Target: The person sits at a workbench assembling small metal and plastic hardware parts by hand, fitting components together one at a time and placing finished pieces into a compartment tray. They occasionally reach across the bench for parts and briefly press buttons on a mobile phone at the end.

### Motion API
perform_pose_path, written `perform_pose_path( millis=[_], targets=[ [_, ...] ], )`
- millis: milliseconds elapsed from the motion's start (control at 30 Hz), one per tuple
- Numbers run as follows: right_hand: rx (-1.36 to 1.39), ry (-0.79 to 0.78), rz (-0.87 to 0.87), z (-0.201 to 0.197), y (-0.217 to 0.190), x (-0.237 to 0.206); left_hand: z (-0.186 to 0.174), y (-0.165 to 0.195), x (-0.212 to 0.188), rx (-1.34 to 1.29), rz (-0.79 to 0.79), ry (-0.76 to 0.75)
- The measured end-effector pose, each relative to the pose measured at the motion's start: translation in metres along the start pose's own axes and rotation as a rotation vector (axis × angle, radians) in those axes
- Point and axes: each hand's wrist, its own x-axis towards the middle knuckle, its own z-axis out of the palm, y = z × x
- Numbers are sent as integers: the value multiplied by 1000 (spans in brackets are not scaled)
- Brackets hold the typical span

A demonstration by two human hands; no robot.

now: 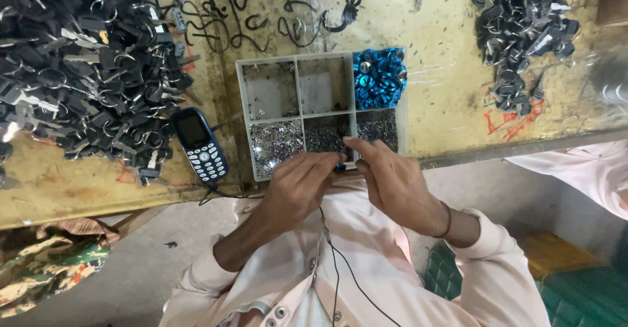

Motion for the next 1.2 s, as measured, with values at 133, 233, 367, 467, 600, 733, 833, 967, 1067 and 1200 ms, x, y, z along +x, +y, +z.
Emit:
perform_pose_path(
  millis=[133, 233, 367, 467, 600, 733, 833, 967, 1067, 1200],
  targets=[
    [-108, -136, -33, -17, -7, -6, 3, 3, -2, 4, 32, -121],
    [-59, -52, -32, -21, -13, -5, 12, 8, -2, -31, -41, 70],
    [42, 43, -108, -23, -20, -3, 18, 7, -3, -40, 55, 79],
    [-105, -140, 0, -25, -22, -7, 21, 3, -4, -299, -114, 24],
    [-111, -205, -44, -19, -24, -16, 16, -3, -13, -509, -122, -107],
    [-86, -184, -79, -7, -20, -21, 20, -7, -19, -476, -184, -223],
    [130, -267, 25, -15, 0, -21, 32, -1, -17, -771, -380, -70],
    [-45, 408, 176, -28, 44, -9, 18, 1, -8, -857, -438, -16],
    [-310, 376, 287, -20, 75, 3, -13, -3, 5, -773, -495, 58],
    [-594, 406, 213, -45, 108, -13, -61, -5, 35, -481, -530, -141]
  ],
)
